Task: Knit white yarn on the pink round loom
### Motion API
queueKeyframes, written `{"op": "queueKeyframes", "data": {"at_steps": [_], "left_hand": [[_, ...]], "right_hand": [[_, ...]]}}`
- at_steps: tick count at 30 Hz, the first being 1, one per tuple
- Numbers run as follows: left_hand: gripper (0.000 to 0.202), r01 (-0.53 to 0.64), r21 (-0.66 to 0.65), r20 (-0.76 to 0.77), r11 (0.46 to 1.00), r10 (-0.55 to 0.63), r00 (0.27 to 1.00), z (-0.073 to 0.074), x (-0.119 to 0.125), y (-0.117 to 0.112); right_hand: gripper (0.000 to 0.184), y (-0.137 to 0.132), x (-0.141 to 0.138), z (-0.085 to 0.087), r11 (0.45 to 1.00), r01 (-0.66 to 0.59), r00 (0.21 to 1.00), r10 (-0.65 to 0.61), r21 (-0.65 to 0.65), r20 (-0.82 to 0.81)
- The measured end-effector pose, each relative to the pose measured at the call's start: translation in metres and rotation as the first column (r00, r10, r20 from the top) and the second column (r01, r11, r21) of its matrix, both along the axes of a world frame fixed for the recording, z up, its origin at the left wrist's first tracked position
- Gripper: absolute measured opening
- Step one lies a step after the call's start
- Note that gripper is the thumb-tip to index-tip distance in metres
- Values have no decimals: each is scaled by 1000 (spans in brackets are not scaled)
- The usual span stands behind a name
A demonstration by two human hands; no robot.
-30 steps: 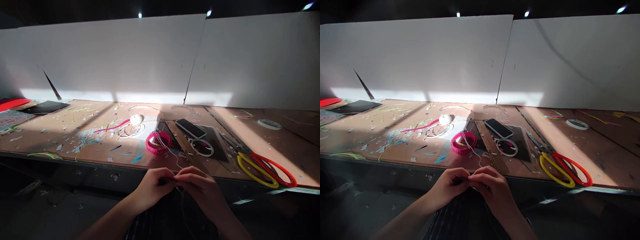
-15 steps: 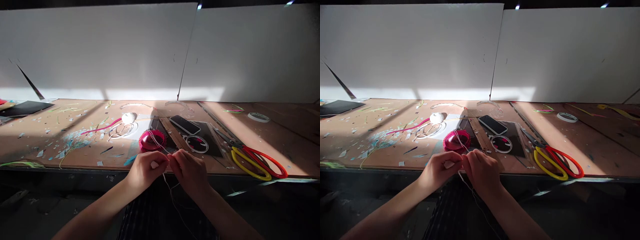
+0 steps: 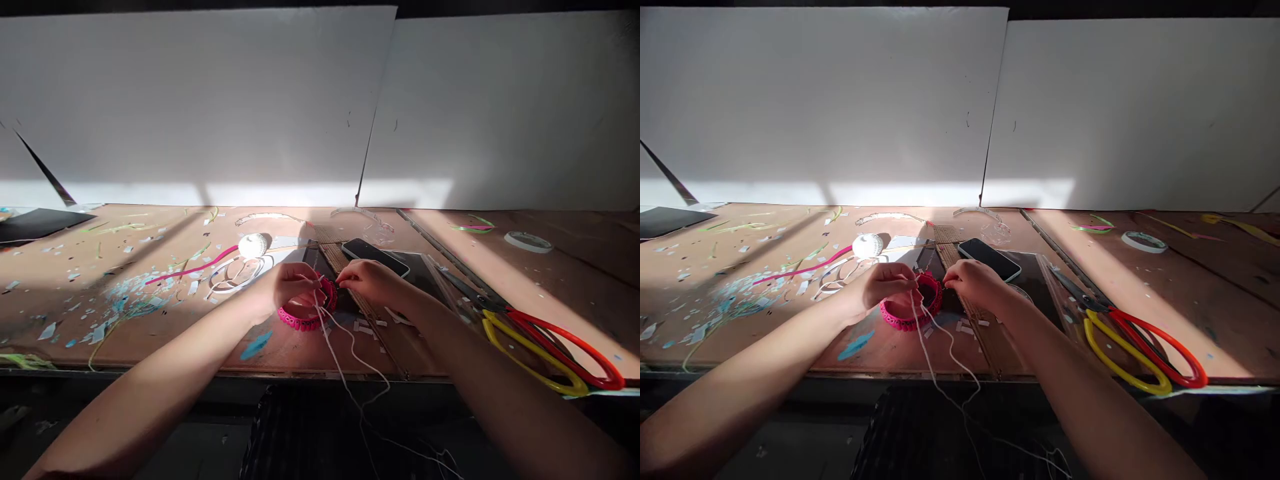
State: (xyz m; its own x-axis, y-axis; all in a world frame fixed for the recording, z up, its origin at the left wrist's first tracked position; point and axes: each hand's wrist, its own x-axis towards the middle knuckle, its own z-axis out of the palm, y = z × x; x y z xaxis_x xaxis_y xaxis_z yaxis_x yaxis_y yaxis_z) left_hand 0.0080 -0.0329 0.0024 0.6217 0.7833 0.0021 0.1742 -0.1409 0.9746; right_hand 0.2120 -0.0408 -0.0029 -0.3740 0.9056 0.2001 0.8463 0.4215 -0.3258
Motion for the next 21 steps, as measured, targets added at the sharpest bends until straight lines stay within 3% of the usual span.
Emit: {"op": "queueKeyframes", "data": {"at_steps": [3,6,9,11,15,21], "left_hand": [[13,21,-58,-4,998,-21,1000,2,-5,-2],[11,36,-29,-73,999,-38,997,7,-10,-4],[10,156,28,-245,987,-144,959,11,-15,-7],[11,251,-6,-339,968,-238,910,13,-17,-8],[14,357,-84,-379,930,-361,852,13,-21,-10],[14,279,4,-349,960,-260,900,9,-19,-7]], "right_hand": [[12,7,1,-13,996,-94,994,94,-13,62],[11,4,-6,-19,995,-102,989,100,6,110],[13,1,-12,-20,996,-90,982,85,25,166],[15,-1,-15,-20,996,-85,975,77,33,207],[9,-4,-15,-19,996,-64,967,45,67,250],[6,-4,13,-8,991,85,987,-98,101,131]]}}
